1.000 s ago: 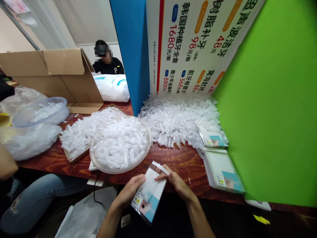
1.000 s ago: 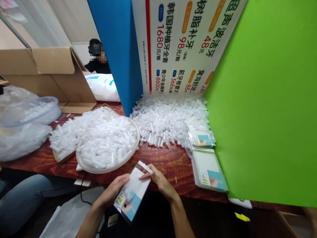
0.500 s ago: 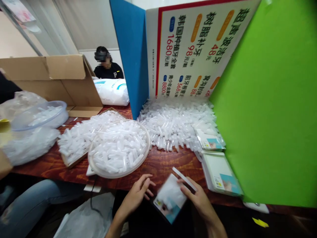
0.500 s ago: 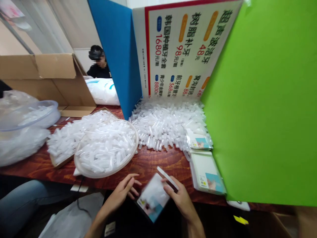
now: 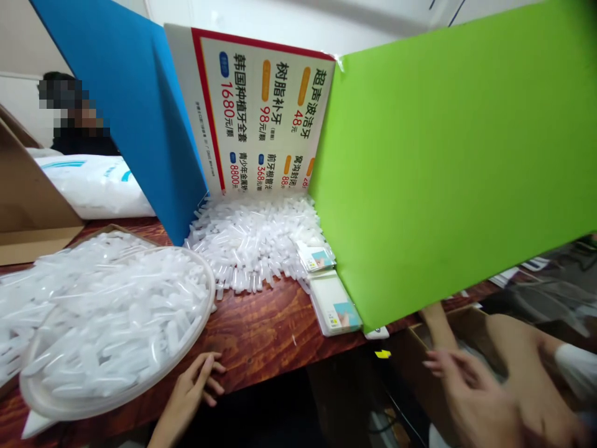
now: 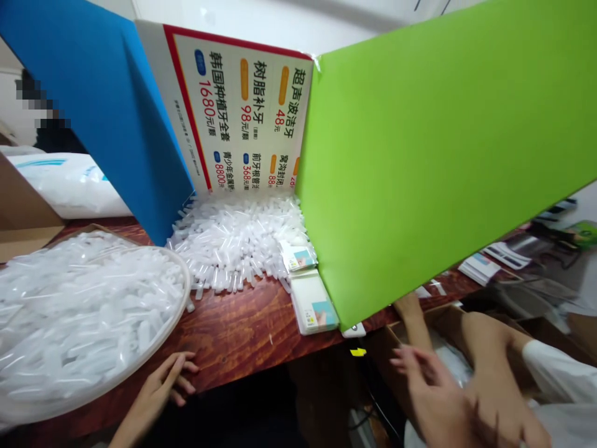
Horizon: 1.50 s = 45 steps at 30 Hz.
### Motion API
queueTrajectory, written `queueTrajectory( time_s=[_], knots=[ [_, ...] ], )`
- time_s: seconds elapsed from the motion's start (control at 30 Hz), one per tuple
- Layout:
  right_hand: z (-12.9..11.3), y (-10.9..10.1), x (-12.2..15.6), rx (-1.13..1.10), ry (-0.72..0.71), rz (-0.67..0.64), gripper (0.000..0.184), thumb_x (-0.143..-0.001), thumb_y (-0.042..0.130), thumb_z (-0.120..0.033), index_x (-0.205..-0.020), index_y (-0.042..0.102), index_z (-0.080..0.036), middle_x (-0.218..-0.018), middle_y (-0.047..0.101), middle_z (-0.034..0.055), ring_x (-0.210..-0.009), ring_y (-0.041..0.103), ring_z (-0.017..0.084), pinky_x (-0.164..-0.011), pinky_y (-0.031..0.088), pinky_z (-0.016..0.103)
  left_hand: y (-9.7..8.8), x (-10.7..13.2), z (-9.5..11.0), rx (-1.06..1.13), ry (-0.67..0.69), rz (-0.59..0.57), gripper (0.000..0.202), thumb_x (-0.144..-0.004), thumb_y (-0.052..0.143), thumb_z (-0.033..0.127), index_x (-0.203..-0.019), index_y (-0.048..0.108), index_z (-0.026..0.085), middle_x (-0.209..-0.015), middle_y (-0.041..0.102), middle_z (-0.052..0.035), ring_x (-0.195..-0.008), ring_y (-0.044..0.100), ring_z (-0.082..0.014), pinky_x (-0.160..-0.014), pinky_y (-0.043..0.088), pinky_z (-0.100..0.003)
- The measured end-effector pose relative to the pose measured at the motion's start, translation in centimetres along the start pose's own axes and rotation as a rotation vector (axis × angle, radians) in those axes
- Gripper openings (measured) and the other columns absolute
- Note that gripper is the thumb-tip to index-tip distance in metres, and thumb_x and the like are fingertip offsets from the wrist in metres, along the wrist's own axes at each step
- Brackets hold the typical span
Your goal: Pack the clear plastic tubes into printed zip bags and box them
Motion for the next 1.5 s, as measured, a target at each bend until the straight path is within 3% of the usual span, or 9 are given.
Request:
queueTrajectory(
  time_s=[0.1, 0.27, 0.43, 0.63, 0.83, 0.97, 1.07, 1.3, 1.5],
  knots=[
    [-5.8, 8.1, 2.2, -0.159, -0.153, -0.338, 0.030, -0.090, 0.057, -0.047, -0.095, 0.072, -0.022, -0.085, 0.078, 0.0083, -0.067, 0.073, 0.024, -0.062, 0.060, 0.032, 0.2, 0.3, 0.7, -0.029, 0.020, 0.045, 0.076, -0.073, 0.057, 0.085, -0.106, 0.065, 0.017, -0.092, 0.072, -0.0092, -0.062, 0.069, -0.0213, -0.047, 0.057, -0.031],
    [-9.5, 14.8, 3.7, 0.115, -0.573, -0.233, 0.042, -0.090, 0.042, -0.016, -0.121, 0.070, -0.017, -0.122, 0.074, 0.0105, -0.100, 0.074, 0.026, -0.080, 0.061, 0.036, 0.5, 0.9, 1.1, -0.028, 0.049, 0.071, 0.076, -0.071, 0.057, 0.086, -0.100, 0.068, 0.017, -0.088, 0.072, -0.0089, -0.061, 0.067, -0.0208, -0.047, 0.056, -0.031],
    [-8.1, 15.1, 5.0, 0.223, -0.786, -0.123, 0.030, -0.097, 0.047, -0.017, -0.108, 0.075, -0.017, -0.105, 0.079, 0.0080, -0.092, 0.076, 0.024, -0.082, 0.060, 0.035, 1.5, 0.6, 0.6, 0.024, 0.055, 0.029, 0.073, -0.076, 0.055, 0.083, -0.103, 0.068, 0.017, -0.088, 0.072, -0.0090, -0.062, 0.066, -0.0196, -0.047, 0.053, -0.028],
    [-7.7, 13.5, 4.6, 0.149, -0.842, -0.113, 0.031, -0.104, 0.046, -0.028, -0.102, 0.076, -0.019, -0.099, 0.080, 0.0054, -0.085, 0.077, 0.021, -0.076, 0.059, 0.031, 6.3, 0.2, 2.4, 0.052, 0.100, -0.151, 0.065, -0.088, 0.048, 0.075, -0.105, 0.067, 0.015, -0.091, 0.070, -0.0086, -0.067, 0.065, -0.0172, -0.054, 0.050, -0.026],
    [-12.3, 11.1, 5.2, -0.056, -0.772, 0.095, 0.031, -0.096, 0.057, -0.009, -0.120, 0.072, -0.023, -0.105, 0.078, 0.0063, -0.091, 0.075, 0.022, -0.091, 0.055, 0.034, 10.3, 0.2, 3.5, 0.241, 0.108, -0.283, 0.063, -0.089, 0.052, 0.072, -0.118, 0.066, 0.017, -0.107, 0.073, -0.0134, -0.094, 0.070, -0.0250, -0.082, 0.055, -0.036],
    [-19.9, 16.3, 10.7, -0.300, -1.011, -0.451, 0.032, -0.094, 0.062, -0.014, -0.122, 0.071, -0.027, -0.111, 0.077, 0.0047, -0.090, 0.072, 0.020, -0.080, 0.058, 0.031, 10.1, -1.0, 3.6, 0.515, 0.032, -0.209, 0.074, -0.081, 0.062, 0.075, -0.128, 0.060, 0.018, -0.124, 0.071, -0.0160, -0.110, 0.069, -0.0322, -0.099, 0.052, -0.046],
    [-22.7, 21.0, 10.6, -0.348, -0.874, -0.648, 0.018, -0.095, 0.064, -0.028, -0.108, 0.075, -0.026, -0.104, 0.077, 0.0038, -0.090, 0.071, 0.020, -0.081, 0.058, 0.031, 7.5, -1.6, 3.6, 0.453, 0.024, -0.019, 0.075, -0.075, 0.071, 0.072, -0.122, 0.064, 0.015, -0.111, 0.076, -0.0143, -0.100, 0.071, -0.0328, -0.089, 0.055, -0.042],
    [-22.8, 29.4, -1.2, -0.134, -0.373, -0.385, 0.019, -0.090, 0.055, -0.016, -0.103, 0.069, -0.016, -0.102, 0.071, 0.0166, -0.096, 0.067, 0.029, -0.081, 0.049, 0.038, 2.7, 0.2, 2.9, 0.265, 0.036, 0.096, 0.058, -0.076, 0.071, 0.069, -0.094, 0.069, 0.014, -0.076, 0.070, -0.0030, -0.061, 0.062, -0.0171, -0.058, 0.050, -0.026],
    [-22.3, 31.0, -2.5, -0.243, -0.272, -0.431, 0.024, -0.082, 0.055, -0.011, -0.102, 0.067, -0.013, -0.082, 0.069, 0.0123, -0.080, 0.067, 0.025, -0.068, 0.044, 0.033, 2.1, 1.2, 2.3, 0.340, -0.004, 0.154, 0.062, -0.072, 0.073, 0.070, -0.096, 0.069, 0.014, -0.073, 0.067, -0.0014, -0.057, 0.057, -0.0146, -0.053, 0.049, -0.025]
  ],
)
Point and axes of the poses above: each hand's wrist, its own x-axis away from the middle knuckle, its own y-axis out of the palm, z = x × y, the point moved 7 cm from there along -x, towards the middle knuckle
